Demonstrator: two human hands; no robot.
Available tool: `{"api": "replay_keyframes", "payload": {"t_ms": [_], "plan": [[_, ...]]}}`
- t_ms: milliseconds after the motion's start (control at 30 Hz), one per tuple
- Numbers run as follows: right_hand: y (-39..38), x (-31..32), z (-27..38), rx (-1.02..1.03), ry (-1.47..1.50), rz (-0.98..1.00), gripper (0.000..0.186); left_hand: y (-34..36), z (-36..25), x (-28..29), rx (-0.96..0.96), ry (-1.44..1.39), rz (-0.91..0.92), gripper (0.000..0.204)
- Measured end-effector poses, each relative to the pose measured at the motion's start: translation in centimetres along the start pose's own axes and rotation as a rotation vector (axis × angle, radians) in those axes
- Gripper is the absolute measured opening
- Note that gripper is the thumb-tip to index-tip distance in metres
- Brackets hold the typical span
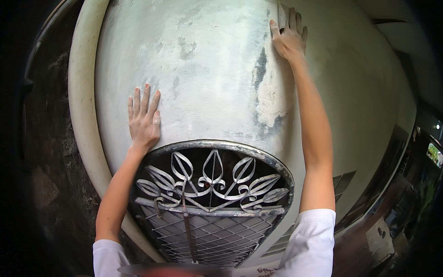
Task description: The person smooths a curved white wall surface using a small rectangular sanding block. They repeatedly rub the block across the wall with both hands, occasionally switching hands and adjusting grip, while standing on a metal scaffold.
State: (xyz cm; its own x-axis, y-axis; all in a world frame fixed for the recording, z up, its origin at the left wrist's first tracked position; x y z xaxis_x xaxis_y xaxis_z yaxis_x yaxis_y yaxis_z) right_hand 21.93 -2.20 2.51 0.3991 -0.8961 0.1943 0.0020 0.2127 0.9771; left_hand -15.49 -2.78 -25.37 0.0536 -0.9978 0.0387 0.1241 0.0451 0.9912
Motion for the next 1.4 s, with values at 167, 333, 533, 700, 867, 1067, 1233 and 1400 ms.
{"api": "replay_keyframes", "payload": {"t_ms": [167, 333, 533, 700, 867, 1067, 1233, 1400], "plan": [[7.0, 0.3, 0.4, -0.124, 0.134, -0.035, 0.094, 0.1, 0.0, 0.2, -0.009, -0.006, 0.018, 0.057], [0.3, -2.1, 1.4, -0.049, 0.044, 0.007, 0.082, 0.1, 0.0, 0.1, -0.007, -0.007, -0.018, 0.057], [-6.6, -2.9, 1.5, 0.302, -0.125, -0.109, 0.067, 0.1, 0.3, -0.2, 0.007, 0.021, -0.017, 0.056], [0.0, -0.9, 0.0, 0.107, 0.015, -0.006, 0.062, 1.1, -0.8, -0.3, 0.119, 0.043, -0.003, 0.059], [6.8, 0.9, -1.3, 0.025, 0.084, -0.040, 0.059, 5.2, -5.0, -0.5, 0.198, -0.003, -0.042, 0.065], [-1.2, -2.0, -0.9, 0.134, -0.012, -0.087, 0.056, 10.8, -14.1, 0.3, -0.008, -0.081, -0.005, 0.065], [-3.5, -1.5, -2.4, 0.454, -0.073, -0.137, 0.056, 13.4, -21.6, 1.2, -0.336, -0.143, -0.053, 0.064], [5.5, 1.4, -3.6, 0.394, -0.025, -0.240, 0.053, 12.9, -26.3, 1.6, -0.667, -0.216, -0.066, 0.063]]}}
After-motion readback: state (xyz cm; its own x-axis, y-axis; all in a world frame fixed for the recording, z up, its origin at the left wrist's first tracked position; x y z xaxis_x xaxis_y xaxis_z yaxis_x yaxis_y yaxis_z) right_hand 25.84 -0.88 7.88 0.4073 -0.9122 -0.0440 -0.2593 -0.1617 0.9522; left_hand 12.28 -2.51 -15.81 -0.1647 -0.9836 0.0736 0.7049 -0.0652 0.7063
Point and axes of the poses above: each hand's wrist, its own y-axis towards the middle knuckle, its own x-axis out of the back of the hand, z = x × y, the point moved 2 cm from there along y, towards the middle knuckle, and after that the axes turned 13 degrees about y, right-handed, at the moved point
